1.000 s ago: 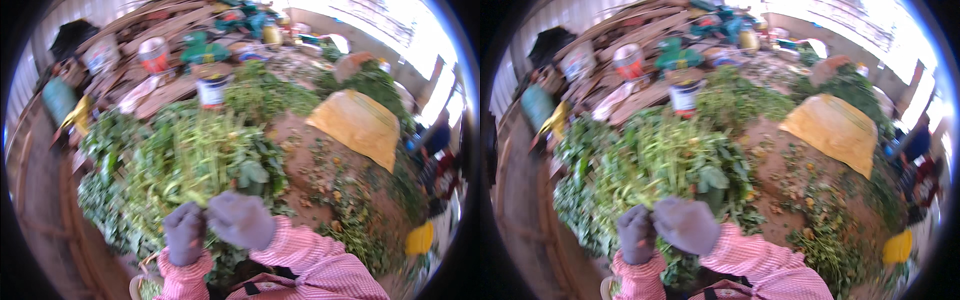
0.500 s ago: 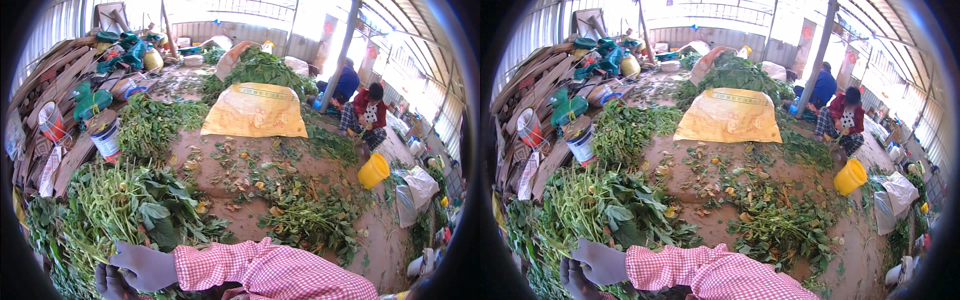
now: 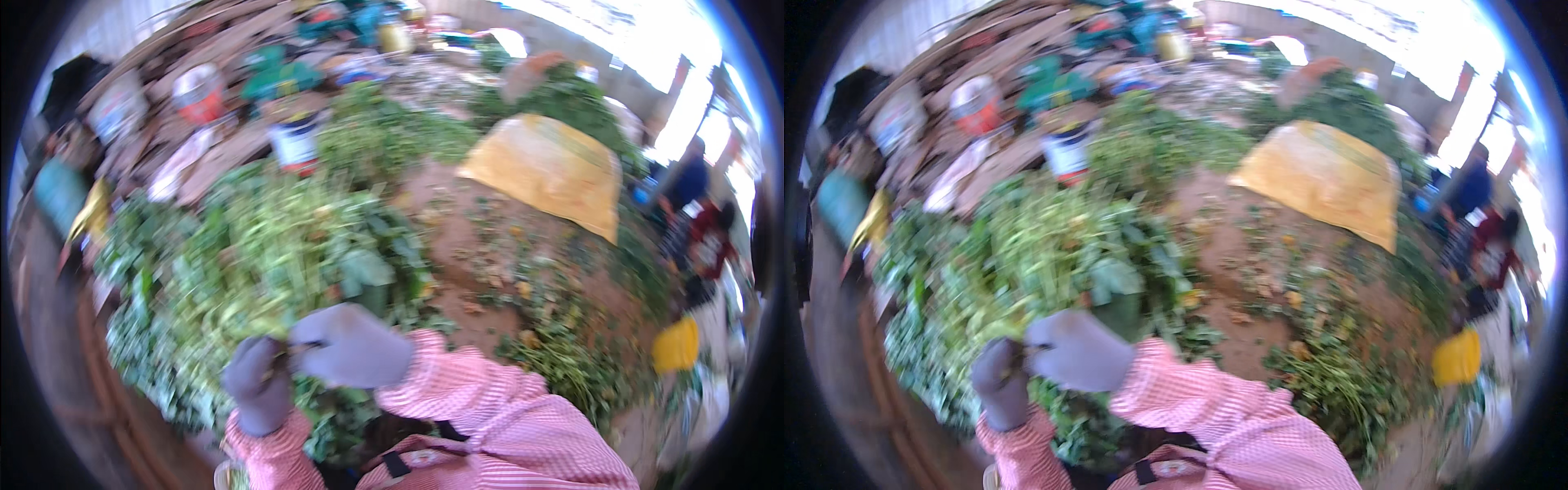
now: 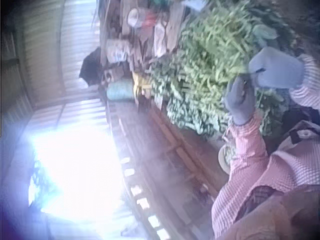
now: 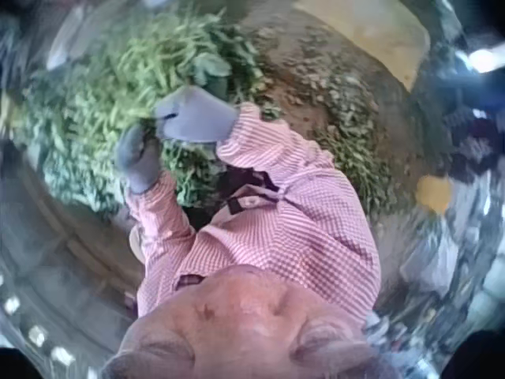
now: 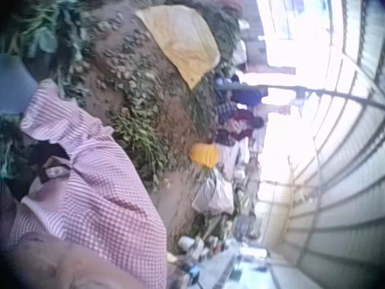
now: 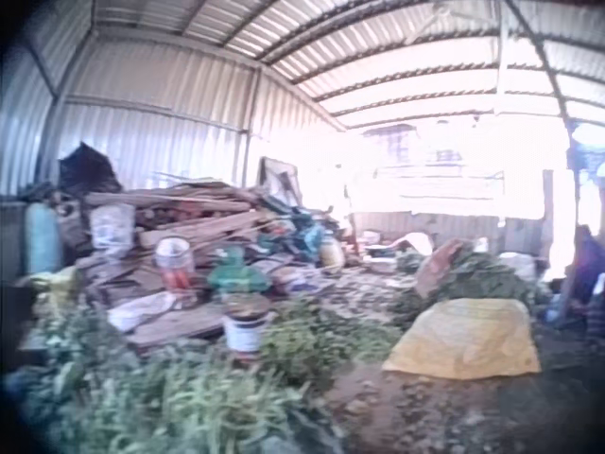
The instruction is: The person sits and shells green vegetables by hand, removing pods from stems and placing the shelled contents into a white bowl. The person handles the vegetables one at a time, separating the edible parts from the stems.
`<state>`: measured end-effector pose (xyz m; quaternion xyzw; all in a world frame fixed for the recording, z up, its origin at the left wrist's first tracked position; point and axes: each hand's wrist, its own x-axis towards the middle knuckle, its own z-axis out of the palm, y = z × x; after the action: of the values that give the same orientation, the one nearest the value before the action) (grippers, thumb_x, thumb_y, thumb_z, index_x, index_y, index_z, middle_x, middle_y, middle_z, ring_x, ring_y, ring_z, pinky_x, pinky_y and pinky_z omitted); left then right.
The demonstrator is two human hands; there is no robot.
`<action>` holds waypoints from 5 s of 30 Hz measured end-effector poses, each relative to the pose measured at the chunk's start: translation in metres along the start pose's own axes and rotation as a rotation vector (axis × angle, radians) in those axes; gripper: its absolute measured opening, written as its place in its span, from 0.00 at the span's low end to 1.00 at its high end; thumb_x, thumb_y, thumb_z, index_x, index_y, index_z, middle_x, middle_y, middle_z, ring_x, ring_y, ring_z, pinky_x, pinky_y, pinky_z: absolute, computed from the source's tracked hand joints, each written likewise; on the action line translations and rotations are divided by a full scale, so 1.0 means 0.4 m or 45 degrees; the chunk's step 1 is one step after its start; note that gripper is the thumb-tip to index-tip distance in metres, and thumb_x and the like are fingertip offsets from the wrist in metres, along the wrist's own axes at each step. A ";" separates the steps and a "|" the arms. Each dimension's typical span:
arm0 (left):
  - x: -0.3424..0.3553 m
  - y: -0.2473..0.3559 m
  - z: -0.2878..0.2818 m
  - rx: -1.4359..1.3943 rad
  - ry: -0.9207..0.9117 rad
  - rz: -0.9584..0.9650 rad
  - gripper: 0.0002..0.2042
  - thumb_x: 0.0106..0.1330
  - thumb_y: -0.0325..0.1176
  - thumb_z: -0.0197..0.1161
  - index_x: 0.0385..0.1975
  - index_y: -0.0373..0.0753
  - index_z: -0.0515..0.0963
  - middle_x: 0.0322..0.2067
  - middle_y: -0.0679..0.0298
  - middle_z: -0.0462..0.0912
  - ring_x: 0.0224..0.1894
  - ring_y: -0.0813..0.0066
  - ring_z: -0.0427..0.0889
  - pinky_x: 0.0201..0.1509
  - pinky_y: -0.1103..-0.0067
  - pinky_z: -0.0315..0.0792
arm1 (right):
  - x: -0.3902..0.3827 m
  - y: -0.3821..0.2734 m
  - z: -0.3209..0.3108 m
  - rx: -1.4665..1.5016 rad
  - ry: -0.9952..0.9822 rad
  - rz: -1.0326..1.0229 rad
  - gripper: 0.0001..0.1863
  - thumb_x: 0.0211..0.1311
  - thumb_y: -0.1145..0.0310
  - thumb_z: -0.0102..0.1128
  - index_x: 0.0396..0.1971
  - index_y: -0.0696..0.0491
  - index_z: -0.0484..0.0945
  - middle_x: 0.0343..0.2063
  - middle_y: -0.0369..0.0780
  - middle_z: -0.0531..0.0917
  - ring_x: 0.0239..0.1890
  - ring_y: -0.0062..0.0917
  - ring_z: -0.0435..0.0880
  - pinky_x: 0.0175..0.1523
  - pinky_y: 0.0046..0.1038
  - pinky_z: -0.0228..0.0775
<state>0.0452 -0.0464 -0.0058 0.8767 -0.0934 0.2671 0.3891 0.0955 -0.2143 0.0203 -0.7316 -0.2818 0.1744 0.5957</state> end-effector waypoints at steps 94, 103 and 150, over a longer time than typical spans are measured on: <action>-0.158 -0.039 0.142 -0.005 0.200 -0.237 0.06 0.55 0.27 0.64 0.32 0.35 0.80 0.24 0.56 0.79 0.21 0.59 0.79 0.23 0.74 0.72 | 0.020 0.219 0.006 -0.154 0.198 0.214 0.22 0.54 0.72 0.61 0.50 0.60 0.73 0.35 0.47 0.83 0.40 0.29 0.82 0.47 0.30 0.71; -0.105 -0.091 0.177 0.323 0.074 -0.219 0.19 0.50 0.29 0.66 0.44 0.35 0.73 0.31 0.53 0.79 0.25 0.53 0.80 0.26 0.69 0.75 | 0.021 0.183 -0.029 -0.120 -0.079 0.239 0.20 0.54 0.78 0.56 0.50 0.62 0.74 0.41 0.42 0.83 0.45 0.21 0.78 0.52 0.25 0.68; -0.127 -0.084 0.159 0.162 0.255 -0.253 0.10 0.55 0.28 0.65 0.37 0.37 0.78 0.26 0.54 0.80 0.22 0.56 0.79 0.25 0.70 0.73 | 0.041 0.171 -0.043 -0.289 0.458 0.109 0.20 0.54 0.71 0.65 0.45 0.65 0.74 0.33 0.46 0.83 0.34 0.24 0.82 0.41 0.24 0.74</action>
<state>0.0402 -0.0724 -0.0897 0.8734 0.0502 0.3190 0.3645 0.1324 -0.2262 -0.0406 -0.8247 -0.1574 0.0334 0.5423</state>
